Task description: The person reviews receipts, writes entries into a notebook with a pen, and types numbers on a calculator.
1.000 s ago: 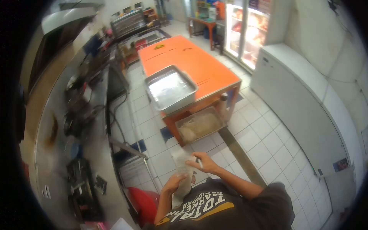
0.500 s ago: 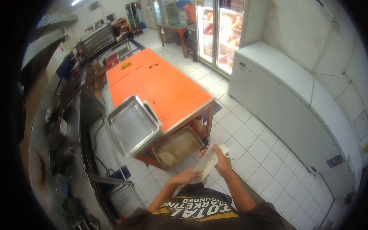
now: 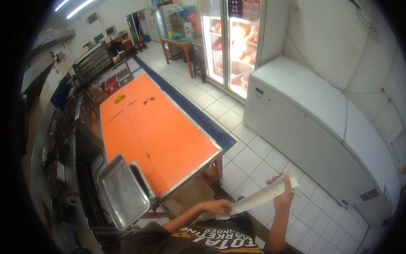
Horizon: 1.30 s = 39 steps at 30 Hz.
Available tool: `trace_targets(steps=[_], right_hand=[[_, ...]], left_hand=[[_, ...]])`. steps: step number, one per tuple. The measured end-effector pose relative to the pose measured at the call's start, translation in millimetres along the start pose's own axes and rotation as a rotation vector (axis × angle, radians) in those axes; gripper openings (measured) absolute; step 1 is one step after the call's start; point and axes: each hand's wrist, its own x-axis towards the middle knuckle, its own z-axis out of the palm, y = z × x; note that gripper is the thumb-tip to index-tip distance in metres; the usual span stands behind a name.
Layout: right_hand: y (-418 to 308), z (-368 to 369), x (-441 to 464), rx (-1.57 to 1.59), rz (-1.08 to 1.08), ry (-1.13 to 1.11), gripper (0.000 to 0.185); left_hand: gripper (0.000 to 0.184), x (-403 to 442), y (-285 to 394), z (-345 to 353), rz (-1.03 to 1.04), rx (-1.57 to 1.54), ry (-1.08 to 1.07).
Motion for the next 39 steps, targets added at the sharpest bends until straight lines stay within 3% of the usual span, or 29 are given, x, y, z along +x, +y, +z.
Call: trace_targets(steps=[1,3,4,8,10,14,16,21,23,27,29,32,34,39], right_hand=[[-2,5,25,-0.001,-0.003,-0.009,0.037],[-2,10,66,-0.044,0.035,-0.081,0.038],[-3,15,89,-0.058,0.04,-0.095,0.038],[5,63,155,-0.25,0.249,-0.455,0.038],[9,88,170,-0.35,0.424,-0.697,0.039],[29,120,187,-0.414,0.58,-1.071,0.042],[27,137,191,-0.427,0.616,-1.126,0.042],[43,161,179,-0.414,0.677,-1.25,0.042],[51,173,156,-0.387,0.698,-1.365,0.041],[74,194,77,-0.419,0.837,-1.658,0.04],[92,197,19,-0.469,0.546,-1.975,0.039],[114,190,-84,-0.513,0.636,-2.044,0.034],[115,192,-159,-0.577,0.703,-2.08,0.031],[140,163,-329,-0.616,0.953,-2.393,0.031]], left_hand=[[0.036,16,2,-18,0.006,0.004,0.006],[0.043,40,-1,-37,-0.064,0.373,0.157],[0.055,50,11,-48,-0.114,0.38,0.17],[0.042,74,35,-70,-0.097,0.293,0.438],[0.043,87,45,-73,0.162,-0.268,0.472],[0.053,91,74,-87,0.173,-0.44,0.374],[0.05,92,80,-84,0.24,-0.636,0.428],[0.045,69,58,-67,0.249,-0.751,0.564],[0.044,50,60,-42,0.271,-0.8,0.661],[0.046,-7,71,39,0.541,-0.696,0.947],[0.047,-37,61,91,0.633,-0.669,1.106],[0.046,-82,28,173,0.702,-0.733,1.266],[0.048,-109,9,237,0.629,-0.667,1.605],[0.042,-171,-7,382,0.694,-0.608,1.903]])
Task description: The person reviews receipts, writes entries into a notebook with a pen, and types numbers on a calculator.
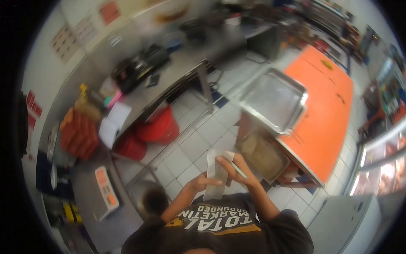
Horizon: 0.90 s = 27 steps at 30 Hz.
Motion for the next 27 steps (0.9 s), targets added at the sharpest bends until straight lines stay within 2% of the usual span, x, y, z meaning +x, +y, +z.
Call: trace_targets(steps=[2,4,6,7,8,10,11,13,15,21,22,24,25,27], right_hand=[[-17,41,46,0.059,0.071,0.003,0.031],[-2,66,91,0.06,0.074,-0.087,0.033],[42,74,144,0.181,-0.233,-0.157,0.04],[42,79,163,0.404,-0.095,-0.361,0.054],[42,91,180,0.399,-0.088,-0.396,0.054],[41,116,212,0.643,0.276,-0.397,0.073],[43,129,230,0.658,0.35,-0.434,0.072],[47,166,271,0.586,0.418,-0.573,0.069],[49,208,314,0.462,0.419,-0.742,0.067],[49,303,414,0.191,0.475,-1.155,0.063],[51,315,429,0.163,0.48,-1.198,0.062],[56,342,463,0.116,0.487,-1.257,0.062],[61,354,478,0.099,0.492,-1.264,0.062],[70,372,517,0.073,0.487,-1.229,0.061]], left_hand=[[0.04,-32,18,-35,0.028,0.002,0.076],[0.037,-54,32,-70,0.031,-0.146,0.123],[0.034,-75,61,-95,0.125,-0.087,0.172],[0.032,-85,74,-109,0.187,-0.126,0.178],[0.031,-92,85,-119,0.25,-0.161,0.182],[0.033,-102,116,-133,0.317,-0.115,0.187],[0.036,-107,135,-140,0.358,-0.068,0.165],[0.034,-116,196,-139,0.392,0.046,0.191],[0.033,-103,203,-162,0.338,-0.017,0.059],[0.037,-86,252,-241,0.369,0.048,0.081],[0.037,-97,258,-254,0.389,0.035,0.118],[0.047,-136,272,-283,0.287,-0.029,0.357],[0.053,-152,263,-303,0.262,0.053,0.498],[0.054,-195,257,-333,0.48,-0.097,0.707]])
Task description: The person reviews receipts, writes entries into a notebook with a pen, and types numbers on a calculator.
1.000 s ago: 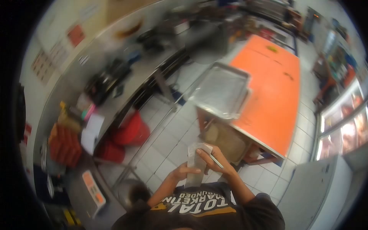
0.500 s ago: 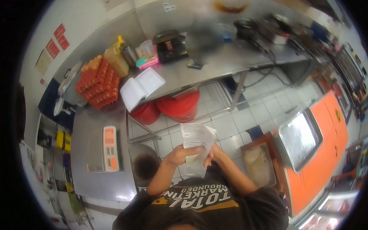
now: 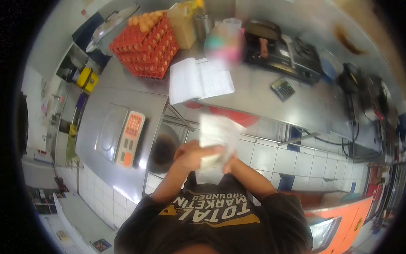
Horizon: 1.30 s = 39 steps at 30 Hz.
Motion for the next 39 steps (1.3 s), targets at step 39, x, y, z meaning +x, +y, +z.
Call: trace_targets(steps=[39], right_hand=[[-69,-393,337,-0.765,-0.486,1.143,0.019]], left_hand=[[0.043,91,18,-494,-0.425,-0.174,1.255]])
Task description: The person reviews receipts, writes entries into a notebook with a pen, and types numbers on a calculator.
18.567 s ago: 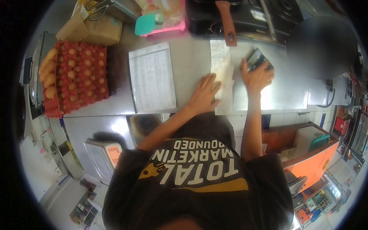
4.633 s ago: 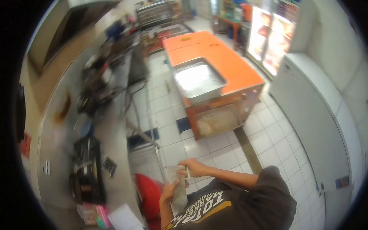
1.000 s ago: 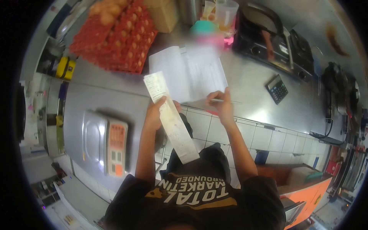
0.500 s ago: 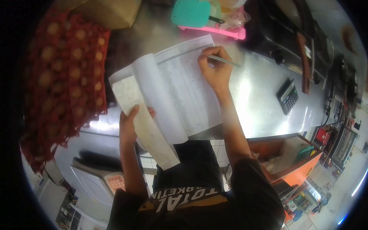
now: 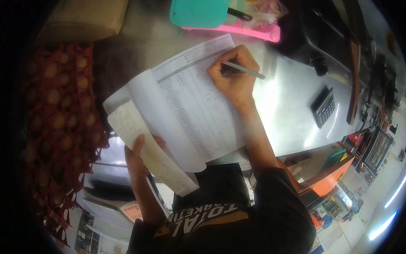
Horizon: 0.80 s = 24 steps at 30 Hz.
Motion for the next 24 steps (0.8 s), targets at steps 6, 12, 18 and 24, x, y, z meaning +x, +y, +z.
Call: trace_targets(steps=[6,12,18,24], right_hand=[[1.6,-0.1,1.4,-0.013,-0.017,0.0,0.018],[4.5,0.8,3.1,-0.052,-0.054,0.031,0.018],[1.8,0.3,2.5,-0.049,-0.047,-0.002,0.018],[3.1,-0.3,2.9,-0.075,-0.06,0.002,0.018]], left_hand=[[0.043,-0.9,2.6,2.3,-0.01,-0.025,-0.002],[0.042,-0.5,3.2,3.2,-0.011,-0.006,0.011],[0.042,0.1,1.5,1.5,-0.014,0.004,0.015],[0.039,1.4,-2.2,-1.4,0.007,-0.02,0.001]])
